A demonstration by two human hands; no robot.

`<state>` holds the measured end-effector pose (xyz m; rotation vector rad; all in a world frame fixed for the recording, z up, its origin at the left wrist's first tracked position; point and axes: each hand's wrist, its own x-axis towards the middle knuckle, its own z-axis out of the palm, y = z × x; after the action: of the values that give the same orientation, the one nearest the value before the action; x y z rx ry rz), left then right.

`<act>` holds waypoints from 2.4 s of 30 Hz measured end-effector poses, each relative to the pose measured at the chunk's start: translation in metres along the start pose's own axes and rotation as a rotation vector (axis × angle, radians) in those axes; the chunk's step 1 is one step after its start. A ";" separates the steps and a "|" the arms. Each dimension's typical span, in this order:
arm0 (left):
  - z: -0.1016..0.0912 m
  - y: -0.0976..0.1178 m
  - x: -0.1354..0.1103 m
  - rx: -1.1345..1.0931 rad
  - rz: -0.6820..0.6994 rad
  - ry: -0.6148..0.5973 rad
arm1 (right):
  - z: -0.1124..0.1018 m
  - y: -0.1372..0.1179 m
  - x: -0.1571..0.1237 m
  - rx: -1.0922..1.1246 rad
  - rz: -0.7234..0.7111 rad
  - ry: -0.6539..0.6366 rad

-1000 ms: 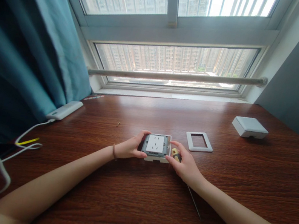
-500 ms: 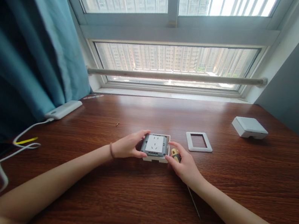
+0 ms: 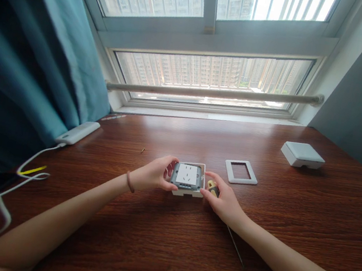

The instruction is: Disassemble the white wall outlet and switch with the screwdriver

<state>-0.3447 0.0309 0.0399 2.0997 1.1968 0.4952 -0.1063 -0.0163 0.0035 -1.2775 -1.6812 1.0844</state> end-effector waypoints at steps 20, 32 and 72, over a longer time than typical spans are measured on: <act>0.002 -0.011 0.006 -0.637 -0.099 -0.156 | -0.002 0.002 0.001 -0.110 -0.089 -0.024; 0.001 -0.005 0.004 -0.577 -0.132 -0.093 | -0.003 0.003 0.003 -0.180 -0.107 -0.070; -0.003 0.004 -0.001 -1.010 0.034 0.002 | -0.001 0.003 0.001 -0.051 -0.091 -0.040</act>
<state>-0.3448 0.0293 0.0450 1.2373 0.6663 0.8845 -0.1049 -0.0146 0.0014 -1.2060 -1.7900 1.0255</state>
